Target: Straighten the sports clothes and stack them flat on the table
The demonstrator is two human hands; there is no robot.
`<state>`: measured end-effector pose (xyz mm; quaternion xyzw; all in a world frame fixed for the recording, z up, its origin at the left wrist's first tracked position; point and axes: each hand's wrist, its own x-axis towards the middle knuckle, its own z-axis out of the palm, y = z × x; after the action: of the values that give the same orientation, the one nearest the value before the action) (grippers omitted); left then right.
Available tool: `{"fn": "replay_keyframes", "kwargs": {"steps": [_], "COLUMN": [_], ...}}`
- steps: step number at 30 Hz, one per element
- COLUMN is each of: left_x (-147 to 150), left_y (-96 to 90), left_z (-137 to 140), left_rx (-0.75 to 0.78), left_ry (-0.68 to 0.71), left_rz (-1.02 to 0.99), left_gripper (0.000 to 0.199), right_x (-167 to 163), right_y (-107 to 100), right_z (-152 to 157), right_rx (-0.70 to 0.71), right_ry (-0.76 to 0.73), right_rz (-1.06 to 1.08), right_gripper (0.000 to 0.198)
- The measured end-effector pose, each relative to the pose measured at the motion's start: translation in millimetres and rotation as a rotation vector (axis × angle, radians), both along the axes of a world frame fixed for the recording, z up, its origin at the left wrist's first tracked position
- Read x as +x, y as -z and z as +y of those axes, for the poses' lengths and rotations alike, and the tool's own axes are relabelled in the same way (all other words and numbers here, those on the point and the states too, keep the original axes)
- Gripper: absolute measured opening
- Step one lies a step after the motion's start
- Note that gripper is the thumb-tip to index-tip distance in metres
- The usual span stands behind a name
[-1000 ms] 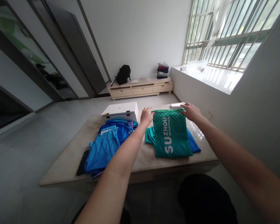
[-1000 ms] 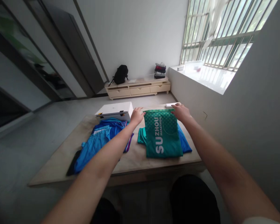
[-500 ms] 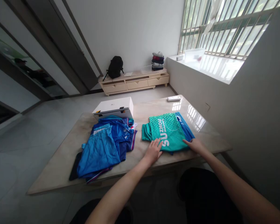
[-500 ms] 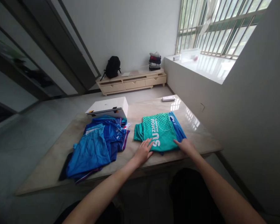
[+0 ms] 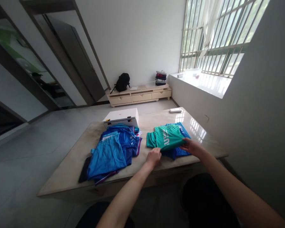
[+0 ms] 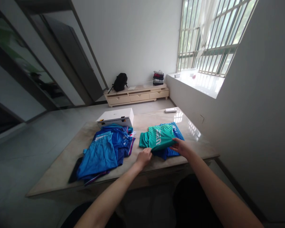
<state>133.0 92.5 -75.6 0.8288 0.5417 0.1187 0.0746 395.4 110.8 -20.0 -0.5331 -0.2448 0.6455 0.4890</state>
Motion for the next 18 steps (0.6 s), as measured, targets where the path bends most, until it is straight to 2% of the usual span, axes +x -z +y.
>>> {"fn": "replay_keyframes", "kwargs": {"steps": [5,7,9,11,13,15,18], "left_x": [-11,-7,4,19,37,55,78], "left_y": [-93.8,-128.9,-154.7,-170.2,-178.4,-182.4,-181.9], "left_z": [-21,-31,-35,-31,-20,-4,21], "left_rx": [0.215,0.299,0.301,0.189,0.065,-0.003,-0.031], "left_ry": [-0.042,0.003,0.073,0.124,0.144,0.153,0.148], "left_rz": [-0.078,-0.103,-0.149,-0.264,-0.399,-0.503,-0.634], "left_gripper": [0.025,0.023,0.024,0.023,0.019,0.017,0.019], "right_x": [11,21,32,42,54,66,81], "right_y": [-49,-61,-70,-78,-90,-110,-155], "right_z": [-40,-62,-79,-84,-77,-56,-4], "right_rx": [0.118,0.163,0.177,0.183,0.207,0.246,0.323], "right_ry": [0.091,0.170,0.256,0.304,0.321,0.326,0.293], "right_rz": [0.166,0.267,0.340,0.288,0.178,0.100,-0.006], "right_gripper": [0.007,0.007,0.011,0.024,0.035,0.039,0.040]}}
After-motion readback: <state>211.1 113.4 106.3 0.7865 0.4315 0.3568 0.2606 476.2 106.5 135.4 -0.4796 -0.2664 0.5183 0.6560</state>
